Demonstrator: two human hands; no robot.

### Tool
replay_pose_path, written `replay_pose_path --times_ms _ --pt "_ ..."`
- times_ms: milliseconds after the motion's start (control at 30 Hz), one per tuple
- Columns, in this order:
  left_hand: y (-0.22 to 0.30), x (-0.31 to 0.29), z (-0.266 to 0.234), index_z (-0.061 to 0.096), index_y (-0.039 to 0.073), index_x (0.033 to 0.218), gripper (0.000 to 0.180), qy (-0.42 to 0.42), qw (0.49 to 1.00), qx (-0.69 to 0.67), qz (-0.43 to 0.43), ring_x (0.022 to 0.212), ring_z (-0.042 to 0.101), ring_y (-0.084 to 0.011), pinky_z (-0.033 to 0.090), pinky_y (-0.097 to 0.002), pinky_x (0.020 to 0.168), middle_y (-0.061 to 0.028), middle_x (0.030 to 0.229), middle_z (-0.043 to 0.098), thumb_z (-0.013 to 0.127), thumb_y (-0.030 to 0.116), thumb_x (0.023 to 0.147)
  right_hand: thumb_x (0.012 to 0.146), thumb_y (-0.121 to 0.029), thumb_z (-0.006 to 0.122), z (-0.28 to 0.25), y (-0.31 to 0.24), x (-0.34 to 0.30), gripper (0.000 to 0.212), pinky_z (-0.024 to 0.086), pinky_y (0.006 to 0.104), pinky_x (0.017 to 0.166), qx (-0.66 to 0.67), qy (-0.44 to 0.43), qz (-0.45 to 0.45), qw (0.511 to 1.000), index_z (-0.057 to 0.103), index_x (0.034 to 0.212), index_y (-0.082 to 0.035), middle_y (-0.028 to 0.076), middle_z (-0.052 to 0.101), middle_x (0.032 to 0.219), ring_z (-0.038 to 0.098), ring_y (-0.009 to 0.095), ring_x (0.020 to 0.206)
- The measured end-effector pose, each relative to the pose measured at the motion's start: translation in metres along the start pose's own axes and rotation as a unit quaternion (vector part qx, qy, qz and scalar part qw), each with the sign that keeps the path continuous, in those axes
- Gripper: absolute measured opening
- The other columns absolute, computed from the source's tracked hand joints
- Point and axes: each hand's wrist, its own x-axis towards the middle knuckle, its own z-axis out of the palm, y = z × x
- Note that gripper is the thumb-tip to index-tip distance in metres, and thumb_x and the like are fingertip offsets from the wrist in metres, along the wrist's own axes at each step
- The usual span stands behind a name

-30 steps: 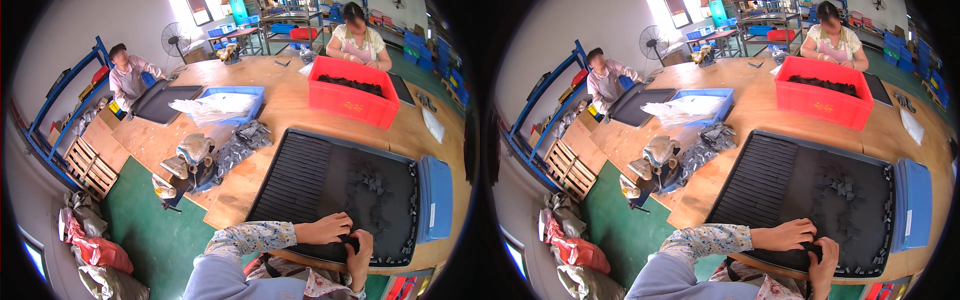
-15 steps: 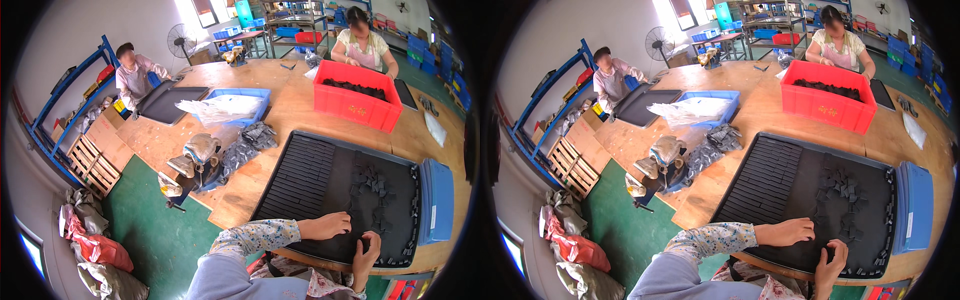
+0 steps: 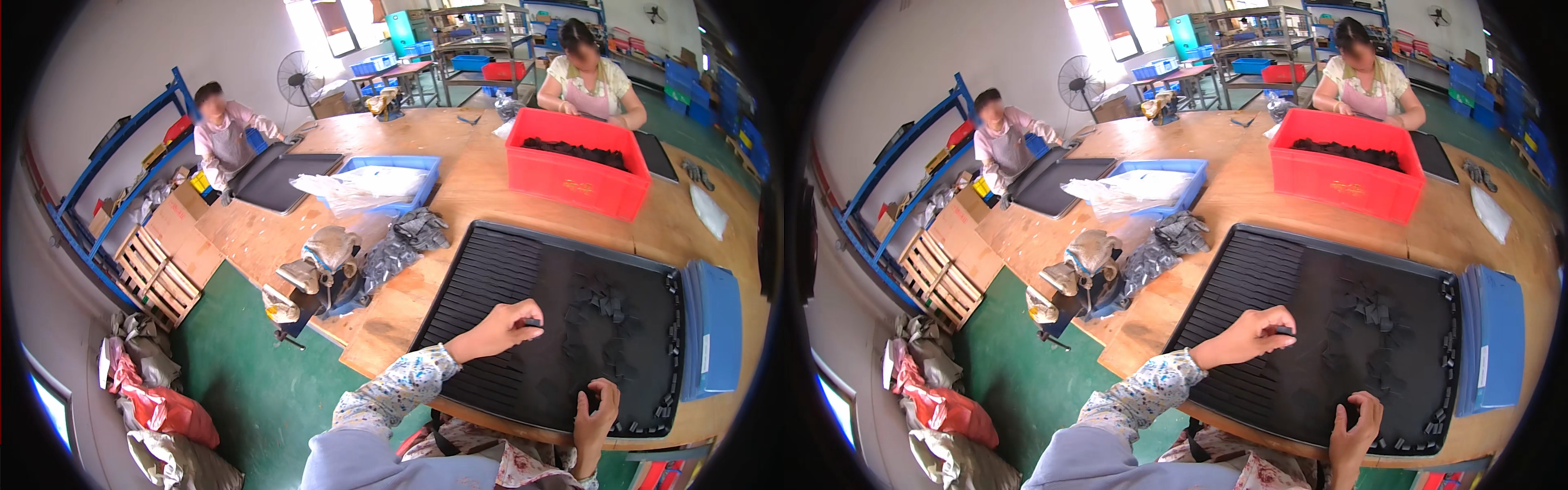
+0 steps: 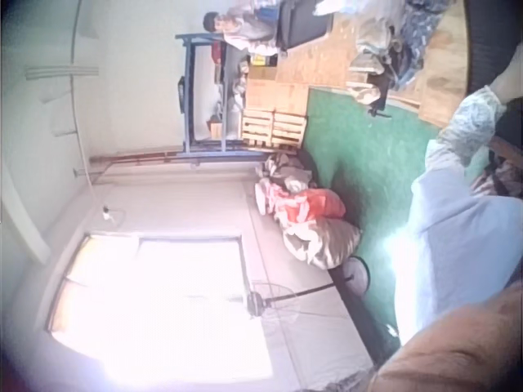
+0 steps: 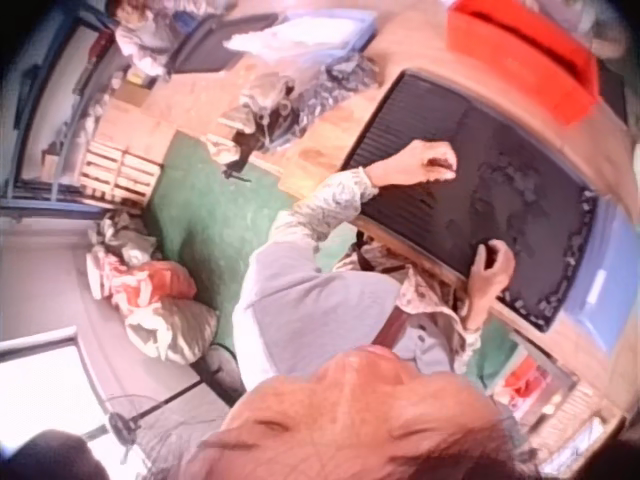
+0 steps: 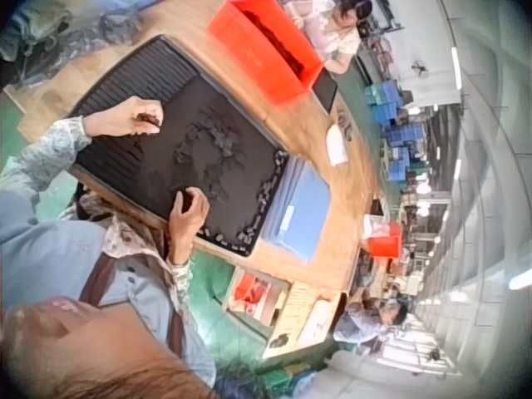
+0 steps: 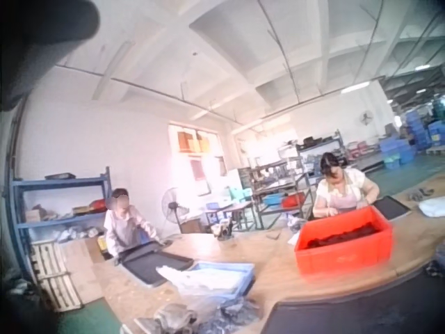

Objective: The person sorts small black plastic components by hand, taking them from a central pile and placing them into an organized slotted tray.

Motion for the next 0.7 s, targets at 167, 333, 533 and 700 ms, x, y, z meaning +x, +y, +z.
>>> replay_pose_path --times_ms 167,333,533,700 --pt "-0.012 0.012 0.017 0.059 0.006 0.089 0.018 -0.027 0.999 -0.022 0.007 0.062 0.044 -0.0032 0.038 -0.0228 0.054 0.0040 0.074 0.053 0.076 0.014 0.088 0.070 0.006 0.072 -0.002 -0.004 0.005 0.027 0.046 0.0427 0.087 -0.017 0.011 -0.056 0.998 0.059 0.092 -0.002 0.014 0.063 0.101 0.057 0.036 0.098" --pt "-0.018 0.026 0.040 0.056 0.007 0.082 0.025 -0.087 0.995 0.031 -0.045 0.066 0.046 -0.0023 0.038 -0.0213 0.056 0.0043 0.078 0.053 0.079 0.017 0.087 0.068 0.001 0.078 -0.010 0.000 0.012 0.030 0.049 0.0421 0.082 -0.017 -0.005 -0.101 0.995 0.063 0.092 -0.005 0.012 0.065 0.098 0.060 0.035 0.095" --pt "-0.012 0.022 0.046 0.051 0.002 0.073 0.023 -0.150 0.988 -0.002 -0.023 0.062 0.058 -0.0080 0.045 -0.0221 0.056 -0.0066 0.093 0.069 0.067 -0.001 0.089 0.072 -0.004 0.079 -0.011 0.000 0.010 0.024 0.052 0.0391 0.078 -0.031 0.017 -0.107 0.994 0.063 0.090 -0.006 0.009 0.065 0.095 0.062 0.031 0.091" --pt "-0.014 0.019 0.049 0.054 0.001 0.079 0.018 -0.143 0.983 -0.098 -0.067 0.063 0.060 -0.0081 0.048 -0.0222 0.053 -0.0105 0.097 0.067 0.068 -0.007 0.086 0.076 -0.010 0.077 -0.008 0.007 0.002 0.018 0.052 0.0372 0.080 -0.023 0.040 -0.104 0.994 0.063 0.086 -0.005 0.007 0.065 0.091 0.062 0.029 0.090"
